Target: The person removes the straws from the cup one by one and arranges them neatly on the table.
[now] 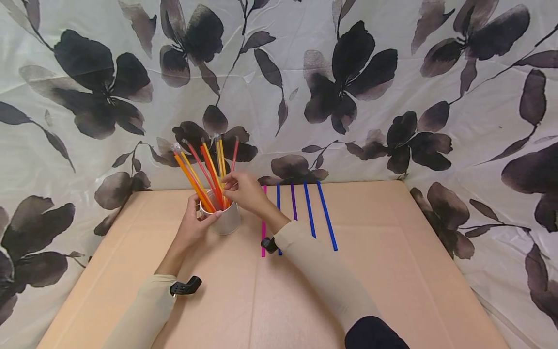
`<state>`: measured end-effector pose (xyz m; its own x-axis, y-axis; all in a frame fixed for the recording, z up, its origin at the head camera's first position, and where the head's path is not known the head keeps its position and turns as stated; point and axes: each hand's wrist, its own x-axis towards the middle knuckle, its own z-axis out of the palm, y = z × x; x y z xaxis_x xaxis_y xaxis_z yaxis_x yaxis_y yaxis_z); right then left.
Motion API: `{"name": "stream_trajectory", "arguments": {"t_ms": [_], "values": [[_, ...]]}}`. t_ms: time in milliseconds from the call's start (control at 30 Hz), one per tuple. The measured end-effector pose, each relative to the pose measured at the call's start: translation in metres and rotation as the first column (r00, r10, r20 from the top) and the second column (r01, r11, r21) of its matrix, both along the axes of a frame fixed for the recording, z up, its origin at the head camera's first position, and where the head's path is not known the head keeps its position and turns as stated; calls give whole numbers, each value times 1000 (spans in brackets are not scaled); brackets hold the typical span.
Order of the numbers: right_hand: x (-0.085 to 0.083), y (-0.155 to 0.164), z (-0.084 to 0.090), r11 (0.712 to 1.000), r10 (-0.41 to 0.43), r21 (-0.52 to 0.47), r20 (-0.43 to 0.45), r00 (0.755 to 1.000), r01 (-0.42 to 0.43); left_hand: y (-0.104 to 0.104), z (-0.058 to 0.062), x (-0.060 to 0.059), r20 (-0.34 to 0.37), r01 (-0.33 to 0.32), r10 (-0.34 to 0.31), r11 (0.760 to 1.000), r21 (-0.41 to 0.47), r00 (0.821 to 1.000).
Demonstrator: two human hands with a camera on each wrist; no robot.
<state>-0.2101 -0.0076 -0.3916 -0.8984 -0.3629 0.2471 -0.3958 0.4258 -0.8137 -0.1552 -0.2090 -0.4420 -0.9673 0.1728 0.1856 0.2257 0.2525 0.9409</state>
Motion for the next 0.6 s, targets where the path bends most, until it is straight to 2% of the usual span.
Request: {"name": "stream_trajectory", "arguments": {"t_ms": [300, 500, 600], "values": [[1, -14, -8, 999, 30, 16, 8, 1000, -30, -1, -4, -1, 11, -2, 2, 1000, 24, 1000], [2, -23, -7, 998, 41, 39, 17, 999, -42, 0, -4, -1, -25, 6, -6, 1000, 8, 1000], [2, -28, -8, 998, 58, 25, 21, 998, -59, -2, -10, -5, -34, 7, -7, 1000, 12, 999]]}}
